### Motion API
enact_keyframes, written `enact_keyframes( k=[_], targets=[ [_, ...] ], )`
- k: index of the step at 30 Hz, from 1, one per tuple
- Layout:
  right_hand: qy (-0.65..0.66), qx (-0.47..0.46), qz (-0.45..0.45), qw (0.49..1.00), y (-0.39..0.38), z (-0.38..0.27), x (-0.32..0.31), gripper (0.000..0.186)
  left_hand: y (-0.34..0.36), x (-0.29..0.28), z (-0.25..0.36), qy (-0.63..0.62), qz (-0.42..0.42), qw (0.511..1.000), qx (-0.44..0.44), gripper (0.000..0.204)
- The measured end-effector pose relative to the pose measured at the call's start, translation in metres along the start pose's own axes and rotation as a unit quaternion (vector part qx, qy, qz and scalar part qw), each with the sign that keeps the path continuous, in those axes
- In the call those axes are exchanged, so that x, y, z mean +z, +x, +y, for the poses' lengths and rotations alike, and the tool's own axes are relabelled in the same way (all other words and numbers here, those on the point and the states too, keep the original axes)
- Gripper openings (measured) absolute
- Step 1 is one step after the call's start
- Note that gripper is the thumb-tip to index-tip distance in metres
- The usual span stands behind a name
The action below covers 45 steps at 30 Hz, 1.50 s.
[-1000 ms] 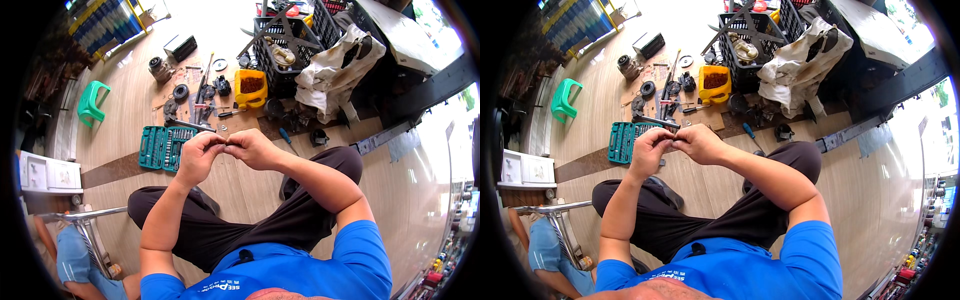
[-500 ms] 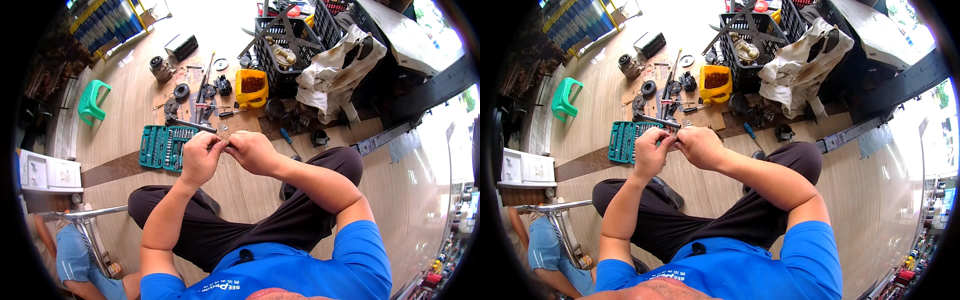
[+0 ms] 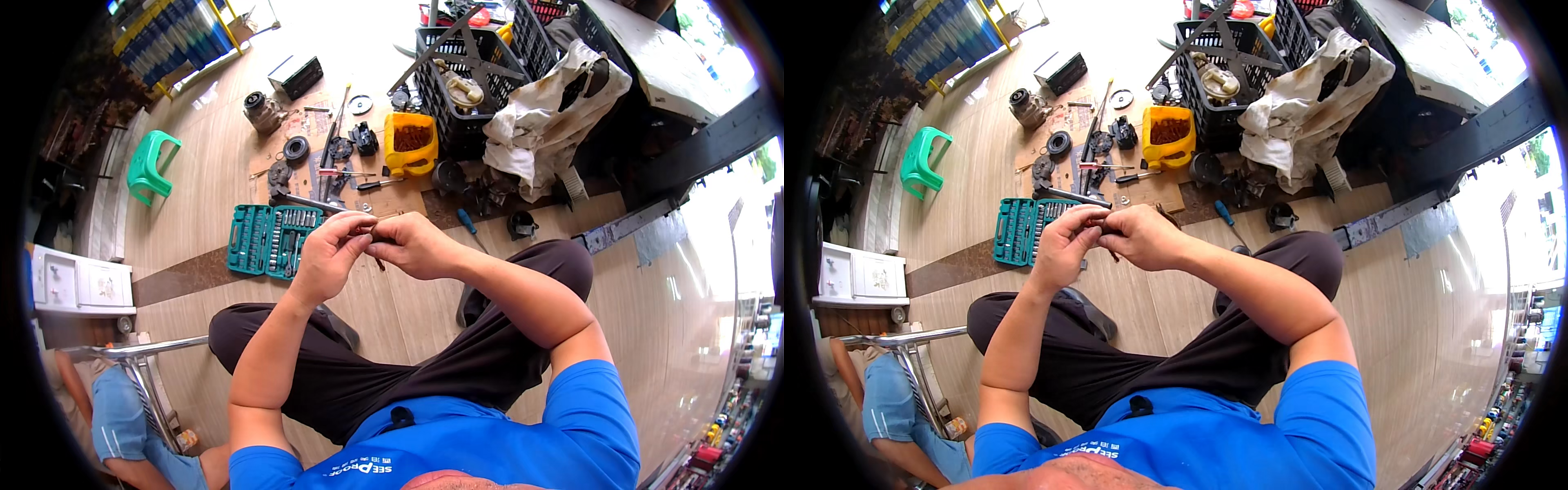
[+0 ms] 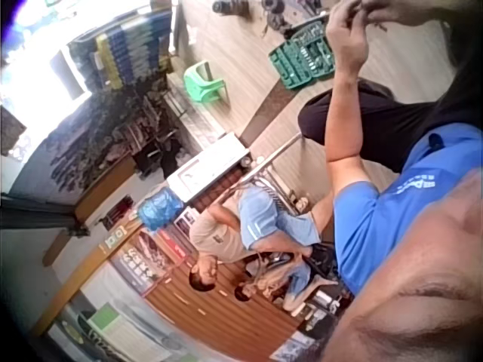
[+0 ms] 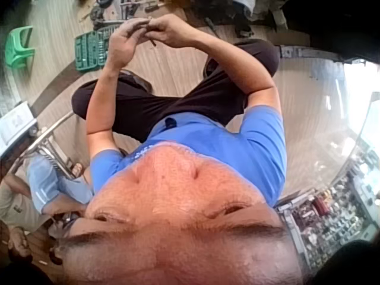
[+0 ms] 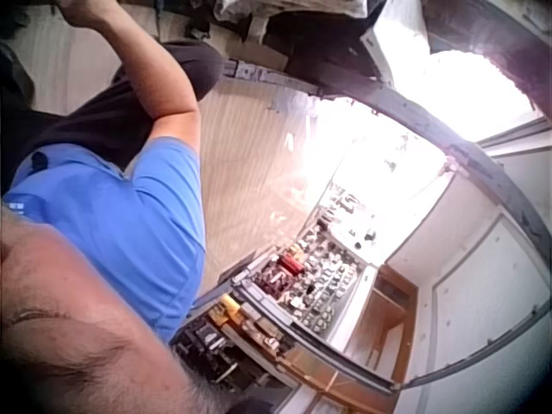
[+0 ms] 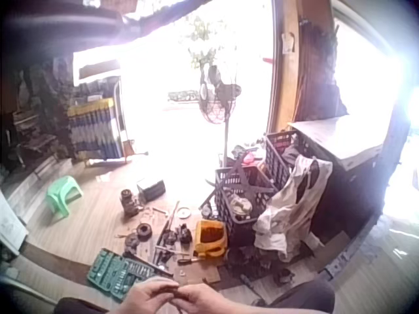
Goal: The person disassembles a small electric motor using a screwdriver, removing screws and pulling the housing apart.
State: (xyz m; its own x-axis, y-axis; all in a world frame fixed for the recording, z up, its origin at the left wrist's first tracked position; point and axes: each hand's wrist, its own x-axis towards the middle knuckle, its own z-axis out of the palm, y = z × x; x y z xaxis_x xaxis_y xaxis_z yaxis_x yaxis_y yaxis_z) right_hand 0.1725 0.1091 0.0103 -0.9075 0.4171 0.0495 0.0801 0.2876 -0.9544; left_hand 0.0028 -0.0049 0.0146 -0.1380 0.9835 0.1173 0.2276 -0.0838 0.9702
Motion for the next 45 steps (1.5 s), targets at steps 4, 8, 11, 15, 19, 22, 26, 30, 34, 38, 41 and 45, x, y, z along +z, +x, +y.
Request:
enact_keyframes(
  k=[4, 8, 11, 15, 19, 22, 26, 30, 34, 38, 41, 45],
  targets=[
    [0.017, 0.012, 0.001, 1.0, 0.001, -0.002, 0.002, 0.017, 0.001, 0.001, -0.004, -0.072, 0.012, 0.997, -0.026, 0.019],
    [-0.042, -0.029, 0.056, 0.997, 0.001, -0.003, 0.004, 0.018, -0.001, 0.001, -0.008, -0.147, 0.04, 0.987, -0.049, 0.014],
    [-0.106, -0.042, 0.065, 0.991, 0.0, -0.004, 0.005, 0.017, -0.001, 0.001, -0.008, -0.121, 0.05, 0.99, -0.042, 0.012],
    [-0.155, -0.077, 0.079, 0.982, -0.001, -0.004, 0.006, 0.017, -0.001, 0.002, -0.004, -0.091, 0.067, 0.993, -0.033, 0.012],
    [-0.229, -0.099, 0.098, 0.963, -0.003, 0.0, 0.009, 0.018, -0.001, 0.004, -0.001, 0.031, 0.089, 0.996, -0.005, 0.012],
    [-0.282, -0.114, 0.129, 0.944, -0.005, 0.004, 0.016, 0.018, -0.001, 0.008, -0.003, 0.076, 0.105, 0.992, 0.001, 0.009],
    [-0.354, -0.087, 0.14, 0.921, -0.006, 0.006, 0.024, 0.016, -0.002, 0.015, -0.01, -0.03, 0.146, 0.987, -0.067, 0.005],
    [-0.282, -0.118, 0.127, 0.944, -0.003, 0.001, 0.017, 0.016, -0.001, 0.009, -0.007, 0.016, 0.116, 0.987, -0.107, 0.005],
    [-0.167, -0.083, 0.057, 0.981, 0.0, -0.001, 0.005, 0.013, -0.001, 0.006, -0.003, -0.053, 0.062, 0.997, 0.006, 0.008],
    [-0.135, -0.073, 0.071, 0.986, 0.0, -0.001, 0.007, 0.015, -0.002, 0.005, -0.006, -0.04, 0.08, 0.996, -0.009, 0.009],
    [-0.175, -0.063, 0.081, 0.979, -0.002, -0.001, 0.01, 0.016, -0.002, 0.009, -0.011, -0.065, 0.113, 0.991, -0.036, 0.008],
    [-0.238, -0.079, 0.106, 0.962, -0.003, 0.002, 0.014, 0.016, -0.001, 0.011, -0.012, -0.073, 0.145, 0.984, -0.073, 0.009]
  ],
)
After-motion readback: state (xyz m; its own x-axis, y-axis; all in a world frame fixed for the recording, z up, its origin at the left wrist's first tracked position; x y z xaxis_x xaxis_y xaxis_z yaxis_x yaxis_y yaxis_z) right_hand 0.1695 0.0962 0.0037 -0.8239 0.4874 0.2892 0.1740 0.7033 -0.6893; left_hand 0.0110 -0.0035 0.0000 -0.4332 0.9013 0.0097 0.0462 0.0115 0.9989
